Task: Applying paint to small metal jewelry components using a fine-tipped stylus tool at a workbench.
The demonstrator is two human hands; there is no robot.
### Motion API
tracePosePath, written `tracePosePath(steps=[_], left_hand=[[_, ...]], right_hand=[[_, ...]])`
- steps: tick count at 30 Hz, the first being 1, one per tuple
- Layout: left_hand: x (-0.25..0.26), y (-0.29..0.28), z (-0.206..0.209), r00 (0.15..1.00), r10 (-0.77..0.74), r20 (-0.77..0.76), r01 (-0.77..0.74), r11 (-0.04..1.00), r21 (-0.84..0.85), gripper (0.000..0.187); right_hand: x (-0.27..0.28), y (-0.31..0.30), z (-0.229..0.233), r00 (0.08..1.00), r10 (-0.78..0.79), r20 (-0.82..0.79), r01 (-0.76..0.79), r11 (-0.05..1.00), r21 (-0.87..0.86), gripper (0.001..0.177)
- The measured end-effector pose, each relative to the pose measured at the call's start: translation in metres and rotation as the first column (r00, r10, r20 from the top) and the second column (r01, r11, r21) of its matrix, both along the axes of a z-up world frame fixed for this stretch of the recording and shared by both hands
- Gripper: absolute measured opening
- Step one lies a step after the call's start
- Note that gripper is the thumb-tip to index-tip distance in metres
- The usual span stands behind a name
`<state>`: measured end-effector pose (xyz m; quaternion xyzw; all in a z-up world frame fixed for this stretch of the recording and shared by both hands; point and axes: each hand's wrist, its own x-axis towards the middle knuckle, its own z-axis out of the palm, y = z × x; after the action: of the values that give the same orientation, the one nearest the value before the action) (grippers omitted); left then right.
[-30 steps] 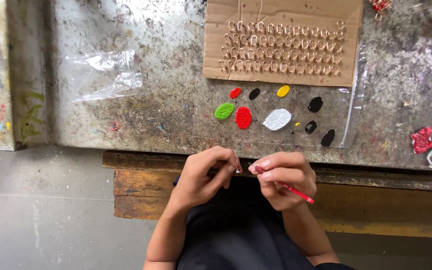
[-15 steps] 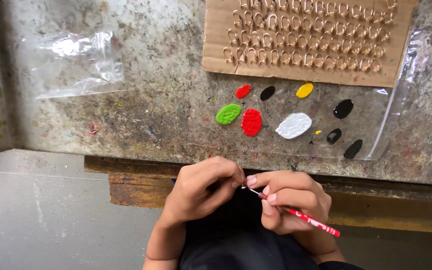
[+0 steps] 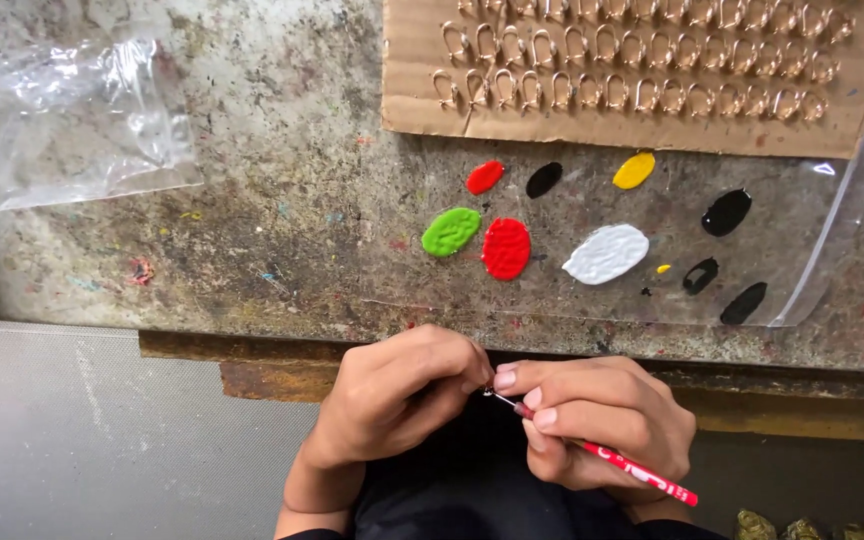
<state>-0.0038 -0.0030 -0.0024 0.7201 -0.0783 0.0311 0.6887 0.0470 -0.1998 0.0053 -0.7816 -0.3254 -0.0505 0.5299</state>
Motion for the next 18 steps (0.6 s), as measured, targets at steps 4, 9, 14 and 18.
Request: tracePosePath(steps=[4, 9, 14, 18], left_hand=[[0.001, 0.001, 0.0, 1.0, -0.014, -0.015, 0.014, 1.0, 0.007, 0.007], [0.001, 0.003, -0.003, 0.999, -0.026, -0.036, 0.026, 1.0, -0.004, 0.009], [0.001, 0.004, -0.006, 0.999, -0.037, -0.021, 0.036, 0.999, -0.008, 0.009], [0.001, 0.005, -0.007, 0.999, -0.039, -0.022, 0.038, 0.999, -0.017, 0.009]], right_hand=[[0.003, 0.0, -0.004, 1.0, 0.025, 0.003, -0.025, 0.999, 0.045, 0.009], [0.008, -0.007, -0.009, 0.991, 0.13, -0.007, -0.13, 0.99, 0.06, 0.009], [0.006, -0.007, -0.014, 0.99, 0.141, -0.016, -0.139, 0.987, 0.077, 0.012], [0.004, -0.004, -0.016, 0.995, 0.103, -0.004, -0.102, 0.992, 0.079, 0.011]])
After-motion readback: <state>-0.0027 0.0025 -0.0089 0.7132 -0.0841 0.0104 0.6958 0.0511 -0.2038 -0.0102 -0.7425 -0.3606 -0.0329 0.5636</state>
